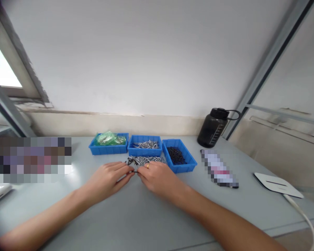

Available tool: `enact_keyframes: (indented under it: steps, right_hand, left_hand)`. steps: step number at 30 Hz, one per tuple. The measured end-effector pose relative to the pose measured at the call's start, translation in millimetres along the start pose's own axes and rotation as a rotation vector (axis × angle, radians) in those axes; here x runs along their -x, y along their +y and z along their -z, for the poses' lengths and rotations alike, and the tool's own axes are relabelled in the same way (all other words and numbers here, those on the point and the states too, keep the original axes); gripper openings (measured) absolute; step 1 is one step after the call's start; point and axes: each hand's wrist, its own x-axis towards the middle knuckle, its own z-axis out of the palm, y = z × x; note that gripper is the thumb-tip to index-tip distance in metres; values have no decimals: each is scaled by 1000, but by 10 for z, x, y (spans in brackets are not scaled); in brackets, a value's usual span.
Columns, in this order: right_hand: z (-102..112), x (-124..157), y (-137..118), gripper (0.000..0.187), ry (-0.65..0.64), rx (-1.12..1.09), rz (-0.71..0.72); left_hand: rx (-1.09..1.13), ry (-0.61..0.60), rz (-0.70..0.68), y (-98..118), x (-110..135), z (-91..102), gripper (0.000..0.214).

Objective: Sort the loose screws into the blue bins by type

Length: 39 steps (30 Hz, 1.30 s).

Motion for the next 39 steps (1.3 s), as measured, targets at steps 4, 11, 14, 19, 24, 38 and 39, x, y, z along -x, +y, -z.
enact_keyframes:
  steps: [4,11,14,19,24,38,39]
  right_hand:
    - [-3,2,1,19,-1,1,3]
    - [-3,7,5,21,27,-17,44]
    - [3,10,4,22,35,-16,64]
    - [-4,10,6,20,47,-21,58]
    - [-14,17,12,16,40,-10,34]
    - [47,22,-18,18,147,-100,83]
    - [64,22,-29,18,158,-112,107]
  left_hand:
    - [39,24,-35,14,-3,13,25]
    - [93,81,-117,34,-4,35,20]
    - [100,71,-131,30,-1,42,21]
    - [106,76,-131,38,3,61,20]
    - [147,61,-73,43,12,63,17]
    - [34,-11,-9,25,1,38,21]
    - [40,-19,0,24,0,35,21]
